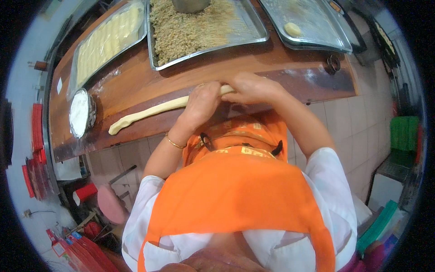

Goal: The person prepares stuffed buns by flattening pieces of dough by hand, placing a scoop of filling into the center, and pinching the dough closed before placing the finished buns onto a metal tray.

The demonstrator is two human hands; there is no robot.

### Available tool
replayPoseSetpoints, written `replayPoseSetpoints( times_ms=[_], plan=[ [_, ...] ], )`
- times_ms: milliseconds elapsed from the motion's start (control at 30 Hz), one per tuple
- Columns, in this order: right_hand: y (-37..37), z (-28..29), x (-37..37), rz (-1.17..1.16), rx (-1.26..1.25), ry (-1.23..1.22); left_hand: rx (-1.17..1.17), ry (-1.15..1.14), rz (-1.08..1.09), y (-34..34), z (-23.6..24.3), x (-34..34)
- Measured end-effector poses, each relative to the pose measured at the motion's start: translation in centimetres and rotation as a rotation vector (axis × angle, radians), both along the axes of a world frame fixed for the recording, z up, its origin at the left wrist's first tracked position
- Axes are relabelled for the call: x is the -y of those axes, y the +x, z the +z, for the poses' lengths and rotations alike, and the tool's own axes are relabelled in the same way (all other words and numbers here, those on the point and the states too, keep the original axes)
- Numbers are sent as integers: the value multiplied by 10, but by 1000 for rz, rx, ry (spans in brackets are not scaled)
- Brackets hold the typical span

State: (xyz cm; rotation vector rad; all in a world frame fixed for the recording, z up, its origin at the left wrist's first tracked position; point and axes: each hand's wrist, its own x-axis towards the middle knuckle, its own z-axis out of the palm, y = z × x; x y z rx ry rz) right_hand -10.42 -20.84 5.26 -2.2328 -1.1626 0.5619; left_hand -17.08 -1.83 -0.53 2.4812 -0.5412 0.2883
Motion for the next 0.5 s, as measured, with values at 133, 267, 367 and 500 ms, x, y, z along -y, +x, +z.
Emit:
replayPoseSetpoints(
  times_ms=[133, 267, 367, 500],
  plan=[
    [-2, -2, -3, -21, -9, 38, -5, 115, 9, 2, 0, 2],
    [-4, -25, -2, -79, 52, -32, 38, 247, 34, 3, -1, 10],
    [-7, -30, -5, -149, 148, -81, 82, 311, 67, 6, -8, 17],
    [-16, -28, -10, -211, 231, -224, 109, 424, 148, 6, -19, 29]
  ],
)
